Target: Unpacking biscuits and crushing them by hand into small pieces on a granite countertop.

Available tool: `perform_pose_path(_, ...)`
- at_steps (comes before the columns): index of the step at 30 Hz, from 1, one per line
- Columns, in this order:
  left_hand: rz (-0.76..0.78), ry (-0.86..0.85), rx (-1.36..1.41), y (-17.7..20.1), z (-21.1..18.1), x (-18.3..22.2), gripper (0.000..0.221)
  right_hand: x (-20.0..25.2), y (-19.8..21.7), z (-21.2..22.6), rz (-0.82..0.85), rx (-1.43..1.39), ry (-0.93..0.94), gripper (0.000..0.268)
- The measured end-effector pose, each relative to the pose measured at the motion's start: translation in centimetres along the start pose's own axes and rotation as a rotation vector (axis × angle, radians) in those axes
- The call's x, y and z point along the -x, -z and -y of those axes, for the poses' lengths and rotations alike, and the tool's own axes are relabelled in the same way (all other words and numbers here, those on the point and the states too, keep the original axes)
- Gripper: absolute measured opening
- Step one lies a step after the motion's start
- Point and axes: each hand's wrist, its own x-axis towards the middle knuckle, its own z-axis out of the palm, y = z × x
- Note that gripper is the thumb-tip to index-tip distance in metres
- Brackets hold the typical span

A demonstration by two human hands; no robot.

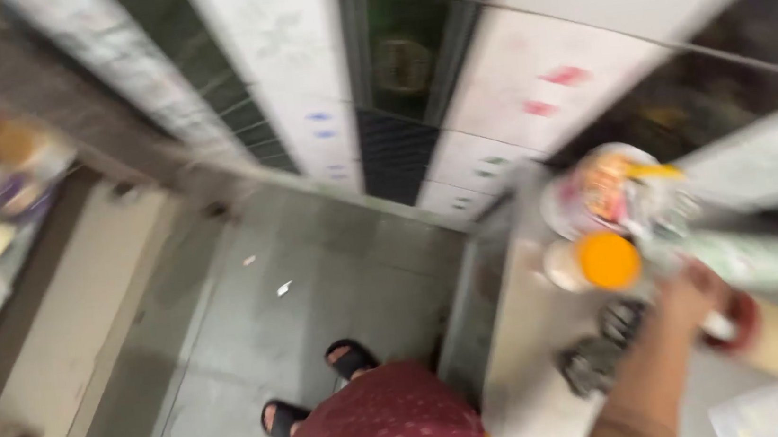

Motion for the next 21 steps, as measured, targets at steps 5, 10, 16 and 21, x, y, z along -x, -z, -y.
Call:
perform_pose_path(5,-0.258,0.146,0.129,-5.0,-1.1,-0.1,0.042,-29.6,-21.7,14.8,0.408,-0.016,0.015,0.026)
perform_pose_path(10,-0.251,0.032,0.071,-7.1,-8.0,-1.5,0.036,-44.2,-44.9,16.8,0.667,-0.002,0.04,0.031)
perform_pose_path(16,-0.285,0.098,0.104,-5.0,-11.5,0.2,0.045,-49.3,-64.8,18.6,0.833,0.101,0.046,0.039)
perform_pose_path(21,-0.465,-0.069,0.218,-5.8,0.5,-3.4,0.043,-48.1,-72.2,15.6,0.908,0.244,0.03,0.047)
